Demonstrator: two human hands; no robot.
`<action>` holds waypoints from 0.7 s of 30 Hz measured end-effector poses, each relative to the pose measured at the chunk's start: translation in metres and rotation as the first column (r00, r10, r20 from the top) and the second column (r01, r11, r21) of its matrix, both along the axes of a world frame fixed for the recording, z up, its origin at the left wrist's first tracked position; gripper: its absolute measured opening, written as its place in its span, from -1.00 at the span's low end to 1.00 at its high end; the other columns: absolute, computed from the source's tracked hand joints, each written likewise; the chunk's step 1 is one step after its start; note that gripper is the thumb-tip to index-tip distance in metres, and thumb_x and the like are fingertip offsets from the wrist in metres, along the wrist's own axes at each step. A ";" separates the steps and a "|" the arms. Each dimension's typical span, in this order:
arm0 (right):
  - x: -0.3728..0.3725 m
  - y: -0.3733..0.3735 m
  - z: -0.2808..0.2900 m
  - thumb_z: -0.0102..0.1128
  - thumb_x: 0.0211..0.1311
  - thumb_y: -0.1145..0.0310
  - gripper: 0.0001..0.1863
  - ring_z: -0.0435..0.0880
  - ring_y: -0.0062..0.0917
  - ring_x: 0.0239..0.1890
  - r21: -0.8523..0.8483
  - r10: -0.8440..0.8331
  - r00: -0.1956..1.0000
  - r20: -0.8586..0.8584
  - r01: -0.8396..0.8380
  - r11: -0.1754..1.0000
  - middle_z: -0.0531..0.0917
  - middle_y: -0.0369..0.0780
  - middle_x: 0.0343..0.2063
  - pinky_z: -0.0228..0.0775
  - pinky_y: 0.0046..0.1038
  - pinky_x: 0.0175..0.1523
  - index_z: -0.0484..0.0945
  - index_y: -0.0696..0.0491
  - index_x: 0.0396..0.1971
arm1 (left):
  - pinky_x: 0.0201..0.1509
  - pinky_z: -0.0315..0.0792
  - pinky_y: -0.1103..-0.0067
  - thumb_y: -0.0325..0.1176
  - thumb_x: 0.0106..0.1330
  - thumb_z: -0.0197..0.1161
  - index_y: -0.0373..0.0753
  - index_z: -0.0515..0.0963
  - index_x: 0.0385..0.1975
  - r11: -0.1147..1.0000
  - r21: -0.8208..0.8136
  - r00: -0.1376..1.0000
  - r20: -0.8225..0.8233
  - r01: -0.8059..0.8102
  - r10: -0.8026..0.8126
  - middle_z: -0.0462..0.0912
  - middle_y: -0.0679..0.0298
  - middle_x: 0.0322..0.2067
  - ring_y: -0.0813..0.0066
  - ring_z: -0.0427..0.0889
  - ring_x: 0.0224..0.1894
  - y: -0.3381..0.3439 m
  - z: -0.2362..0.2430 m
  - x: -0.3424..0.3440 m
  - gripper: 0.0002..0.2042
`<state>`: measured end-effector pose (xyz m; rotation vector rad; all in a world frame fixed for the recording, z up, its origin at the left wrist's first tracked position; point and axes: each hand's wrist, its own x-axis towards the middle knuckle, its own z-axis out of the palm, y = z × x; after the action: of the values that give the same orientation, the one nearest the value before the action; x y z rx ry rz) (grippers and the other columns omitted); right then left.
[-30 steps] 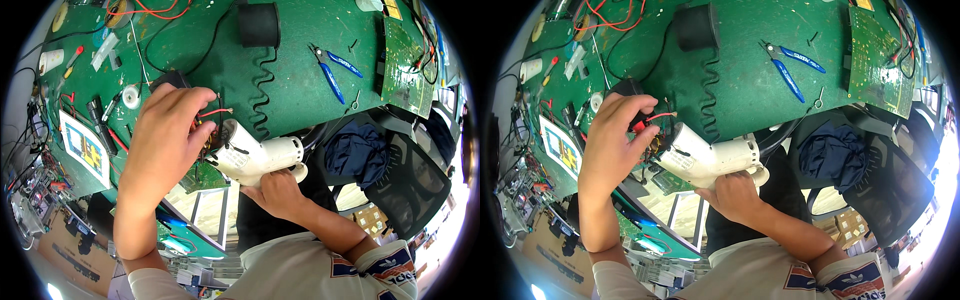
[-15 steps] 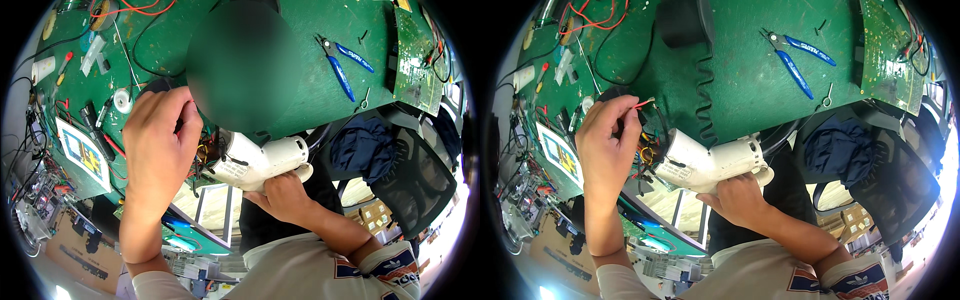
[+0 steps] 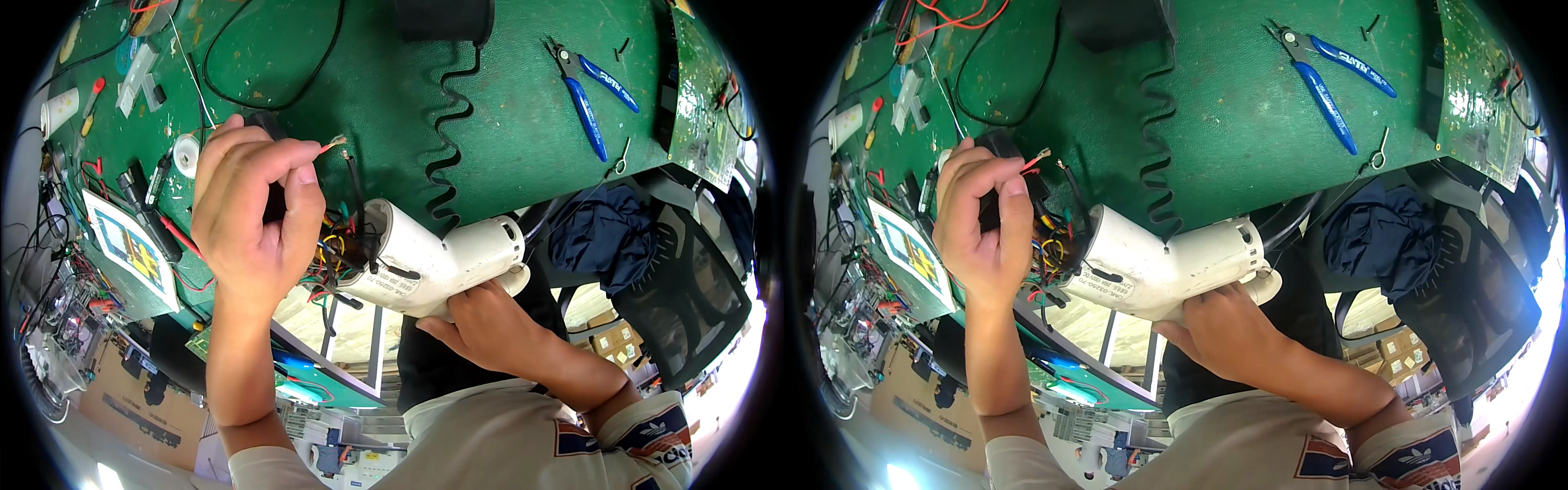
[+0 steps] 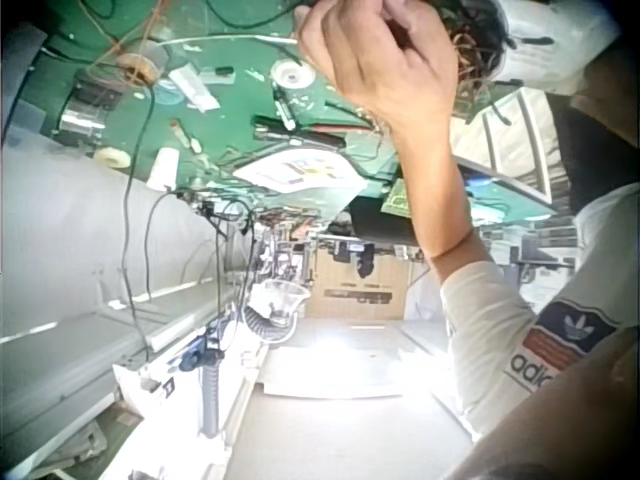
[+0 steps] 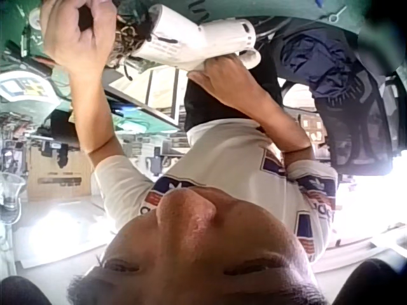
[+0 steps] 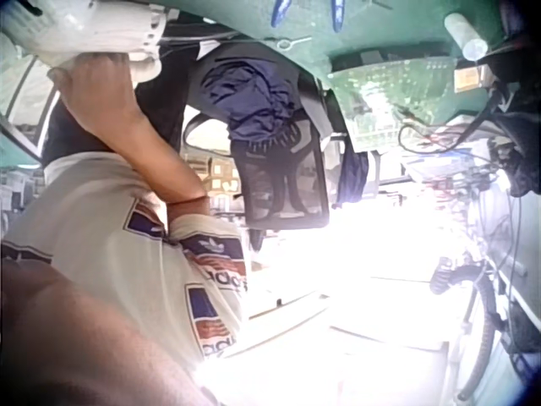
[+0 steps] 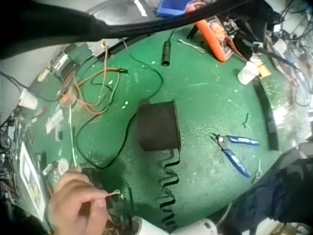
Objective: The person twists wires together on a disassembled white electronic device, applies a soldering iron to the connections, and uses wire cutters to trim excess wire at a repair bench.
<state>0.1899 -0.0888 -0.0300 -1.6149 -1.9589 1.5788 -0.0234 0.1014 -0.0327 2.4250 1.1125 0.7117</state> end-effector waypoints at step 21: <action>-0.022 0.148 -0.016 0.37 0.15 0.44 -0.79 0.76 -0.10 -0.44 -0.195 -0.482 0.843 -0.240 0.444 0.874 0.70 0.07 -0.53 0.58 -0.25 -0.27 0.69 0.32 -0.34 | 0.12 0.52 0.23 -0.60 0.09 0.32 -0.30 0.67 -0.28 0.998 0.051 0.992 0.120 -0.041 0.035 0.65 0.22 -0.46 0.23 0.64 -0.34 -0.004 -0.012 -0.006 -0.82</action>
<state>0.1677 0.0595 -0.0456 -1.6384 -1.2201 1.6428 -0.0299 0.0976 -0.0447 2.3756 1.1085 0.8966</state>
